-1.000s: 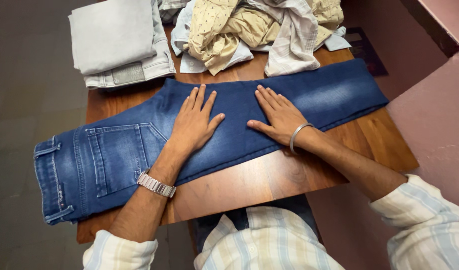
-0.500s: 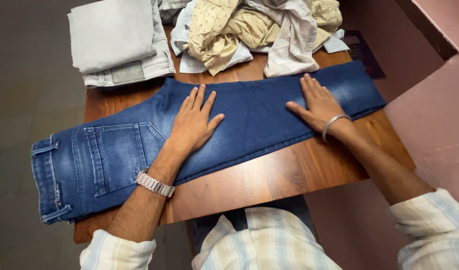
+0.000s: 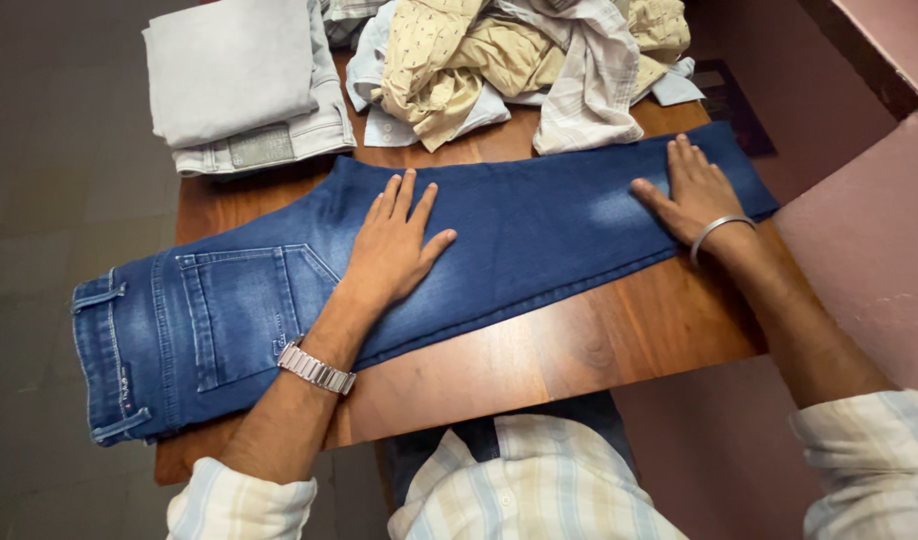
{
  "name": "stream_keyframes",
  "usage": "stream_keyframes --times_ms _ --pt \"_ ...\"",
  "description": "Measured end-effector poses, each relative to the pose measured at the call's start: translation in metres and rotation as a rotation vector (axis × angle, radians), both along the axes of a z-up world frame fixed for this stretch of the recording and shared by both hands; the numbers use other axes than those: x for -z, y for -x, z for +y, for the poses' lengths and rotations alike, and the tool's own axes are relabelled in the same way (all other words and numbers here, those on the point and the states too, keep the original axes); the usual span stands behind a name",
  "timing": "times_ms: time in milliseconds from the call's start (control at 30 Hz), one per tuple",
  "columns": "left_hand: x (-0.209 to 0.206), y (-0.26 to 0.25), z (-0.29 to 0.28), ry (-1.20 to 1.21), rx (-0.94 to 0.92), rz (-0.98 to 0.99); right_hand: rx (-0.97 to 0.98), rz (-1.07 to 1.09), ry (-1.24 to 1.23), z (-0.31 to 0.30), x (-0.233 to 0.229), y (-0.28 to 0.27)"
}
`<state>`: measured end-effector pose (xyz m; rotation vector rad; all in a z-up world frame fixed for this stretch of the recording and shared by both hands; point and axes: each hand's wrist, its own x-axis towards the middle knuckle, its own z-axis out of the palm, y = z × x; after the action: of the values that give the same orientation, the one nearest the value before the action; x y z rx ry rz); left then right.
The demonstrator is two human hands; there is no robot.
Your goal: The person folds a pair of light-colored pants on a wooden table, smoothing and aligning the fabric before stacking it. Then the person unfolds a pair of blue jeans, aligns the legs, and folds them into a compact rectangle.
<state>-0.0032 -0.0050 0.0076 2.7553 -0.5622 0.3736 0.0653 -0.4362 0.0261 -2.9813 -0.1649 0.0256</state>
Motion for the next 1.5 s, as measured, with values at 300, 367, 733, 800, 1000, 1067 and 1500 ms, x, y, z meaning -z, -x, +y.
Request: stream_keyframes --times_ms 300,367,733,800,1000,1067,1500 --pt "-0.016 0.007 0.001 0.006 -0.043 0.004 0.161 -0.014 -0.044 -0.043 -0.001 -0.009" --pt "-0.022 0.003 0.017 0.015 -0.079 -0.048 0.208 0.005 -0.106 -0.047 -0.004 -0.008" --pt "-0.037 0.015 0.117 0.141 -0.474 0.135 0.303 0.047 -0.060 -0.036 -0.016 -0.004" --pt "-0.035 0.015 0.113 0.161 -0.483 0.030 0.217 -0.193 0.132 -0.012 -0.023 0.001" --pt "-0.028 0.008 0.110 0.284 -0.572 -0.114 -0.542 -0.211 -0.171 0.138 -0.036 0.023" --pt "-0.027 0.008 0.111 0.278 -0.572 -0.158 -0.957 -0.253 -0.193 0.194 -0.038 0.036" --pt "-0.021 0.009 0.102 0.188 -0.595 -0.330 -1.054 -0.112 -0.150 0.342 0.002 0.017"
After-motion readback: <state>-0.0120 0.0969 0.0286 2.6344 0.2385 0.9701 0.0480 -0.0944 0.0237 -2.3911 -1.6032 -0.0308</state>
